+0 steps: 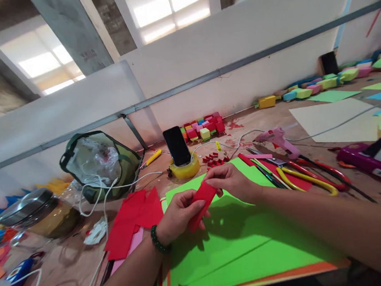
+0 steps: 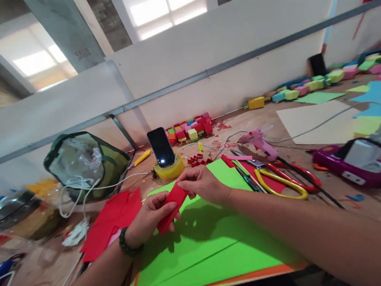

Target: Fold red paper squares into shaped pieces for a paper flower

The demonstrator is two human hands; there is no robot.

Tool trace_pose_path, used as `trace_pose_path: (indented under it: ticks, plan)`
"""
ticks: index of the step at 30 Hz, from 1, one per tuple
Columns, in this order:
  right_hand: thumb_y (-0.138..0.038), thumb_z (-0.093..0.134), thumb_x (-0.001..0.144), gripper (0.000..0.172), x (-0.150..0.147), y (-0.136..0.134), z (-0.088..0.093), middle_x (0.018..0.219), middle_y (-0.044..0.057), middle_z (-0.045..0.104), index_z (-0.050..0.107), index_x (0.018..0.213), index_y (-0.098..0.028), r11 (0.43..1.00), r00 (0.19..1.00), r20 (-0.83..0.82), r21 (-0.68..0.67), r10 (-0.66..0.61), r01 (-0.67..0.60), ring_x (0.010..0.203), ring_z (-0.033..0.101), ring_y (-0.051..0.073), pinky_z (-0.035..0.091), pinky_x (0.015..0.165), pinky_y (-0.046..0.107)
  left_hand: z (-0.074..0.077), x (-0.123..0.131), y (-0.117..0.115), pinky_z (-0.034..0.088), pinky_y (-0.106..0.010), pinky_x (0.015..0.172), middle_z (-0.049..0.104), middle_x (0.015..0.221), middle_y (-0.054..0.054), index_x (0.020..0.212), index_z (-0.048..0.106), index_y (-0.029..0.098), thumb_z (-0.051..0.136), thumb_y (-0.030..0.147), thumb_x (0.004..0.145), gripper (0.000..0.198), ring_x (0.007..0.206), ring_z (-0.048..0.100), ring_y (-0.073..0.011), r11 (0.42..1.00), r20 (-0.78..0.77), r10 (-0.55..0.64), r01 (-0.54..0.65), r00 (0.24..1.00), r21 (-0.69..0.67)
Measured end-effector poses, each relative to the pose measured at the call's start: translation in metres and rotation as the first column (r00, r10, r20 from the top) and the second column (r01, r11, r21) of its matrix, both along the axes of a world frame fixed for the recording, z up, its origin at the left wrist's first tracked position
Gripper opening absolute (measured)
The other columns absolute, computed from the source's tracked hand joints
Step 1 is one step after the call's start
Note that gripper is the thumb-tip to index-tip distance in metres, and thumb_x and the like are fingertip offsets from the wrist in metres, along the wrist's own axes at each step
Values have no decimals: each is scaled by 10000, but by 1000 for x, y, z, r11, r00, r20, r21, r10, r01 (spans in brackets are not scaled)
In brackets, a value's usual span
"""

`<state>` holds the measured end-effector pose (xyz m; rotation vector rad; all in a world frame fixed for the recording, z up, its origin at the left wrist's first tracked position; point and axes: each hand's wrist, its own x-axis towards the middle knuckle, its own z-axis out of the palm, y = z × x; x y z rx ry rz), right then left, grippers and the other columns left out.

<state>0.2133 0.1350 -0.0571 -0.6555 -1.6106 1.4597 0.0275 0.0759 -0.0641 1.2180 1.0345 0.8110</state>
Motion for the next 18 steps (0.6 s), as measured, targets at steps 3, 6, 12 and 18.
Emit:
trace_pose_path:
  ticks: [3, 6, 12, 18]
  plan:
    - [-444, 664, 751, 329, 1, 3, 0, 471, -29, 552, 658, 632, -138, 999, 999, 20, -21, 34, -33, 423, 505, 79, 400, 434, 212, -2, -2, 2, 431, -178, 382, 687, 659, -25, 865, 586, 133, 753, 493, 691, 433, 412, 597, -108, 1000, -14, 20, -20, 1000, 3]
    - [-504, 670, 752, 380, 0, 5, 0, 487, -16, 587, 663, 675, -132, 999, 998, 55, -21, 26, -25, 434, 536, 84, 418, 443, 209, -3, -2, 3, 415, -167, 367, 681, 659, -17, 850, 568, 134, 757, 488, 686, 433, 410, 600, -106, 998, -28, 68, -67, 997, 17]
    - [-384, 756, 681, 270, -3, 2, -3, 565, 6, 651, 701, 760, -132, 998, 994, 101, 49, -49, 44, 500, 587, 113, 468, 489, 234, -4, 1, 1, 466, -182, 437, 708, 736, -38, 978, 551, 145, 732, 494, 724, 468, 509, 664, -141, 999, 58, 35, -34, 998, -18]
    - [-325, 696, 750, 167, -3, -2, -6, 633, 11, 680, 735, 781, -166, 976, 988, 127, 207, -93, 65, 542, 596, 124, 471, 501, 237, -7, -1, -1, 475, -209, 465, 720, 769, -107, 1021, 591, 106, 472, 637, 862, 566, 520, 663, -153, 995, 102, -77, 83, 992, -56]
